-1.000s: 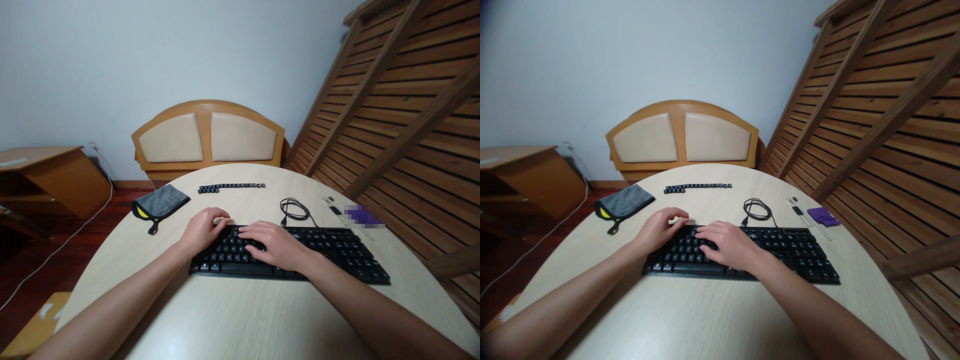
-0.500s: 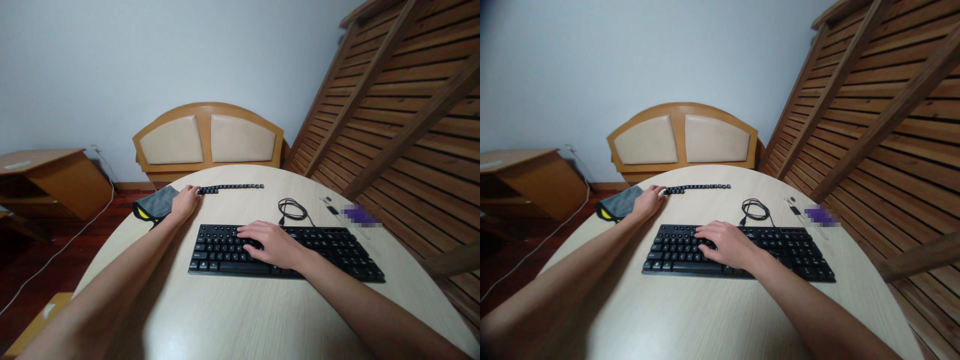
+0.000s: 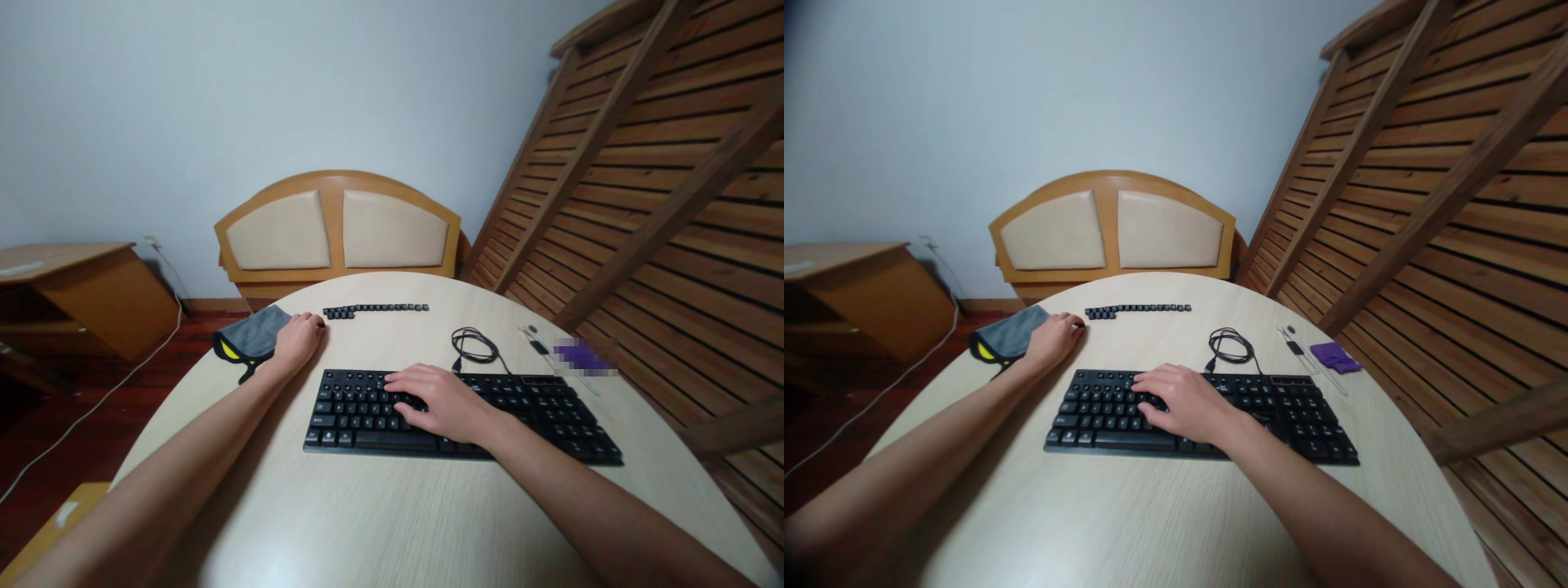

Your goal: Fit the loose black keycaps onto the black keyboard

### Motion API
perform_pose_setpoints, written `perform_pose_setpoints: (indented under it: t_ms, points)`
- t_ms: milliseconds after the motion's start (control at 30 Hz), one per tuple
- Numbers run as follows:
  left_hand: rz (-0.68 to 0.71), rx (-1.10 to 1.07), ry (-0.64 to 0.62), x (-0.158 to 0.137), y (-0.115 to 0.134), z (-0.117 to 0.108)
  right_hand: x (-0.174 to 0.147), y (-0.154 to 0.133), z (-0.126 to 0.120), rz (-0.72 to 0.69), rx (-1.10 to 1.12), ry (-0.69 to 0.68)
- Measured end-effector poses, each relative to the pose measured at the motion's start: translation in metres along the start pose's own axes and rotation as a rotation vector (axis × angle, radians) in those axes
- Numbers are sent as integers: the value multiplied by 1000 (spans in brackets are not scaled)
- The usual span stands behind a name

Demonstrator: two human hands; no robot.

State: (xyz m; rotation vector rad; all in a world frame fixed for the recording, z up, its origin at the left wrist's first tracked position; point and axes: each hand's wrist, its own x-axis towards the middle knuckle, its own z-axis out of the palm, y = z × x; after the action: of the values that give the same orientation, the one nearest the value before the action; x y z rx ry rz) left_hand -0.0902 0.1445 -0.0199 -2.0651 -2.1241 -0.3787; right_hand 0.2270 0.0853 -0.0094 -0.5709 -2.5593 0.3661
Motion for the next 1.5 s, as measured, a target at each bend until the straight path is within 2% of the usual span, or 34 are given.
perform_pose_setpoints:
  t_ms: [133,200,300,467,633,900,1233,1500]
  points:
    - [33,-66,22,-31,9,-13,0,1,1,7,-10,-4]
    - [73,-224,11,-46,11,-21,0,1,1,9,-9,0]
    - [157,-444,-70,-65,10,-31,0,0,1,11,-6,2]
    - [74,-689,-246,-82,3,-40,0,-1,1,23,4,13]
    - [85,-798,-373,-83,-4,-45,0,-1,1,22,0,14]
    - [88,-826,-413,-85,-10,-41,1,-1,1,13,-6,19]
    - [87,-753,-394,-85,-9,-41,1,-1,1,12,-3,26]
    - [269,-576,-255,-89,-4,-53,1,-2,0,18,-12,16]
